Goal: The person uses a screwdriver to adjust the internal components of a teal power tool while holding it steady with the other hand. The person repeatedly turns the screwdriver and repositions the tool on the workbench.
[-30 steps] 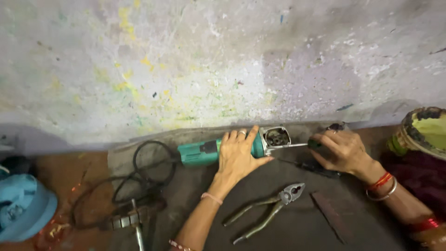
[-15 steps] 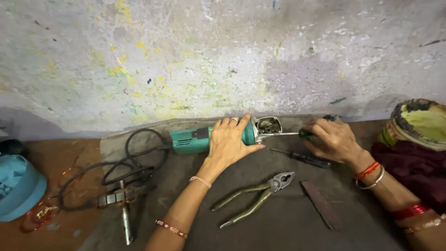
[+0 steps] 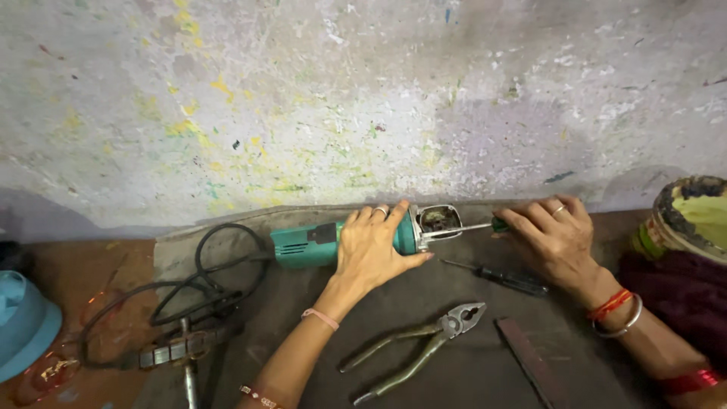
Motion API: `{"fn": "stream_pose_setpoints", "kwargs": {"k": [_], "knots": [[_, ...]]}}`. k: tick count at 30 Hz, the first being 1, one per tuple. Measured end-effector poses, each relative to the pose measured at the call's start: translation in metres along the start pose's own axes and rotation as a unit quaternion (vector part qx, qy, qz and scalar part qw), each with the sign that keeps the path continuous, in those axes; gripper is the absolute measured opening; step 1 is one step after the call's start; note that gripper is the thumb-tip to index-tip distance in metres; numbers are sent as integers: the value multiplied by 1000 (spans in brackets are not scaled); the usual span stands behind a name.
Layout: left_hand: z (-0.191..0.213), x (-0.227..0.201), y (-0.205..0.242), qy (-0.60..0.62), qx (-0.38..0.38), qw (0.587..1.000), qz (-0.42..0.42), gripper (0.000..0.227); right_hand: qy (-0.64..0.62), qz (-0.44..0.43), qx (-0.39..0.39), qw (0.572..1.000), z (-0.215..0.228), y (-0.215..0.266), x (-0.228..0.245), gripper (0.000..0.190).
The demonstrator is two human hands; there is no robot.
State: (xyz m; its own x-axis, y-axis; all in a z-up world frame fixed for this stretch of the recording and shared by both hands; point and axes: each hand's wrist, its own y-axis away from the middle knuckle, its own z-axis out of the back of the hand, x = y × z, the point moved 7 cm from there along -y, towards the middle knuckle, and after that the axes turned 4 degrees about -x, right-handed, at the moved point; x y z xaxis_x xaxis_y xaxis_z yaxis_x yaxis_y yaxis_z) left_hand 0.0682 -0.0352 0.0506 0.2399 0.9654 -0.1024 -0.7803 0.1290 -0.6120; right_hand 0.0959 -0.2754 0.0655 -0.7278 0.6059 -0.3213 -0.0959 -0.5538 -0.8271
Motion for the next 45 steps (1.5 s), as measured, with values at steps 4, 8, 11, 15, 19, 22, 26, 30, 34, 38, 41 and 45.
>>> {"fn": "stream_pose_setpoints", "kwargs": {"k": [4,8,11,15,19,22,26,30,34,38,41,45], "knots": [[2,0,0,2,-22,1000,-12,98,-23,-16,13,1000,-9,7,-6,41],[2,0,0,6,-4,1000,-8,97,-34,-22,15,999,-14,11,-8,42],[2,1,-1,1,8,1000,-4,96,-40,-19,12,999,-15,8,-9,42],[5,-2,2,-7,-47,998,-33,97,-30,-4,25,999,-16,13,-9,42],[0,2,2,6,-6,1000,-12,97,-13,-13,55,998,-25,15,-9,40],[4,-2,1,-2,-19,1000,-21,98,-30,-15,72,997,-29,16,-10,41],[2,-4,-3,-22,14,1000,-14,99,-43,-11,86,995,-31,19,-8,39],[0,-2,-2,-20,23,1000,-1,98,-51,-12,111,992,-35,26,-9,39],[-3,-1,-1,-14,2,1000,-9,96,-52,-7,146,988,-47,36,-12,45],[2,-3,-2,-8,2,1000,-14,95,-88,-55,251,963,-69,40,-5,54],[4,-3,0,-6,-2,1000,-18,96,-144,-24,211,966,-67,39,9,45],[3,-3,-1,-2,5,1000,-12,97,-145,-16,90,985,-45,34,2,38]]}}
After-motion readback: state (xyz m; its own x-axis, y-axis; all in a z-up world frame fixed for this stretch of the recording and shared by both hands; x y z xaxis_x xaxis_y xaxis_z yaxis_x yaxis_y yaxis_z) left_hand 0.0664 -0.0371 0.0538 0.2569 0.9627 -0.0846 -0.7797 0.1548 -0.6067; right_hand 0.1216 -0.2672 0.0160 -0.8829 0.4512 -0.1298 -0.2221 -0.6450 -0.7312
